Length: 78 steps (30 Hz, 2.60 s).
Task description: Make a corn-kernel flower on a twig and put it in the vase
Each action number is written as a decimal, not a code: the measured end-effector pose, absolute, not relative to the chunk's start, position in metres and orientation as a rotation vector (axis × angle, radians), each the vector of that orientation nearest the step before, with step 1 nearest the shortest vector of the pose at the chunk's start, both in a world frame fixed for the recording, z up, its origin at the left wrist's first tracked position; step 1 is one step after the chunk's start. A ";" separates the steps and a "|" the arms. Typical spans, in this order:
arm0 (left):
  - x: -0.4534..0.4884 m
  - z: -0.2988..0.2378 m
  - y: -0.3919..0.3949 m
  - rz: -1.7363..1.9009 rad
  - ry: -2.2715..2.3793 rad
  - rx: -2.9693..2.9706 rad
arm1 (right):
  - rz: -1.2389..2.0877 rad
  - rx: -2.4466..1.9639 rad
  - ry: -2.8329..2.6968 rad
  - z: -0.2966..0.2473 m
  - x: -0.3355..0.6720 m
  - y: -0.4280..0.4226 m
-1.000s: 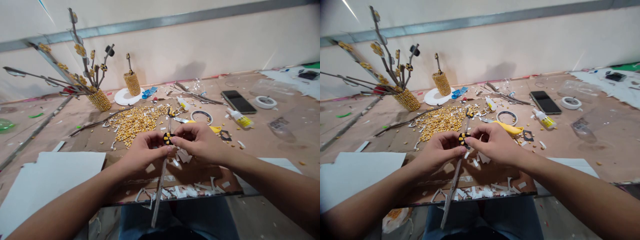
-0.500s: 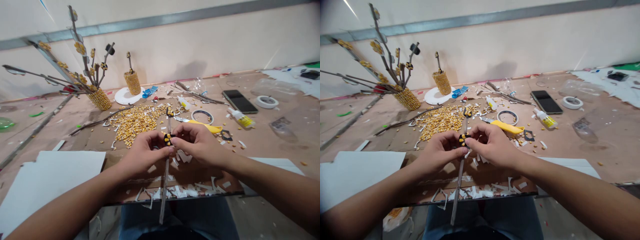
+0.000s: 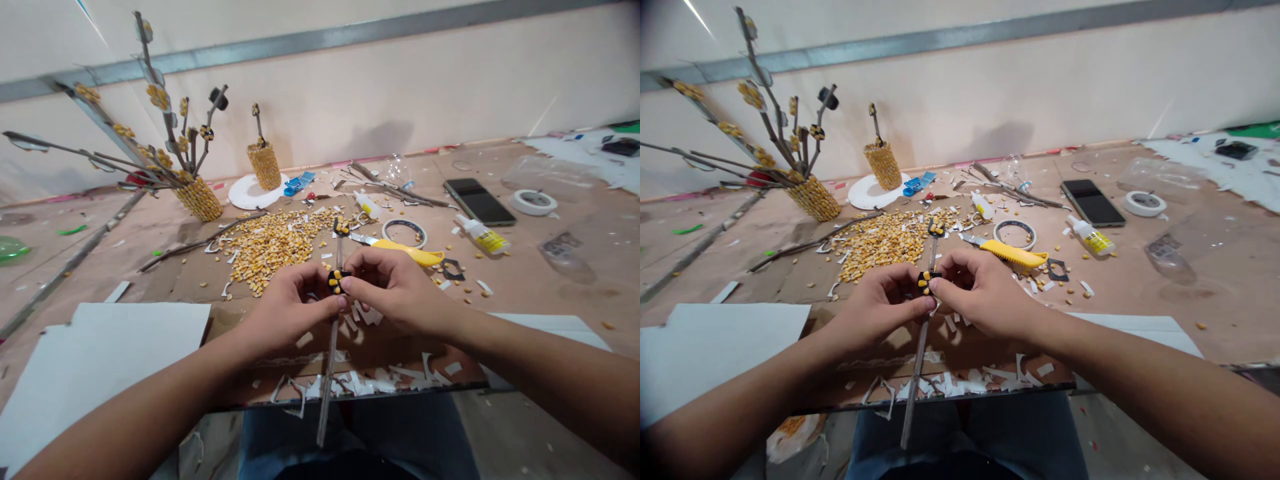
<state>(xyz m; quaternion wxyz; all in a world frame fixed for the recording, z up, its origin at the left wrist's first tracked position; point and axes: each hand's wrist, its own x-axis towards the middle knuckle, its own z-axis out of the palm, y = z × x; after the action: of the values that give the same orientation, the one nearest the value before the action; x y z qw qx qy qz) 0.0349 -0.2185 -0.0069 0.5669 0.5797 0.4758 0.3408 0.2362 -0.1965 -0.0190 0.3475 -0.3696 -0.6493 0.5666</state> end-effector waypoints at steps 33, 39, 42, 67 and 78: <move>0.040 -0.010 -0.217 0.881 1.088 1.315 | 0.404 -0.812 -2.137 -0.022 0.242 -0.207; 0.040 -0.011 -0.217 0.873 1.104 1.348 | 0.370 -0.821 -2.142 -0.023 0.241 -0.207; 0.041 -0.011 -0.218 0.869 1.104 1.319 | 0.378 -0.869 -2.136 -0.024 0.241 -0.208; 0.040 -0.014 -0.216 0.833 1.110 1.307 | 0.311 -0.837 -2.107 -0.025 0.242 -0.209; 0.039 -0.013 -0.218 0.818 1.128 1.309 | 0.375 -0.742 -2.074 -0.024 0.241 -0.207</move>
<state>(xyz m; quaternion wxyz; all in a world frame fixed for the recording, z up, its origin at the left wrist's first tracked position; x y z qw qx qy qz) 0.0386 -0.2178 -0.0131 0.5771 0.5591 0.4819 0.3495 0.2409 -0.2068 -0.0235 0.4380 -0.2984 -0.8345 0.1509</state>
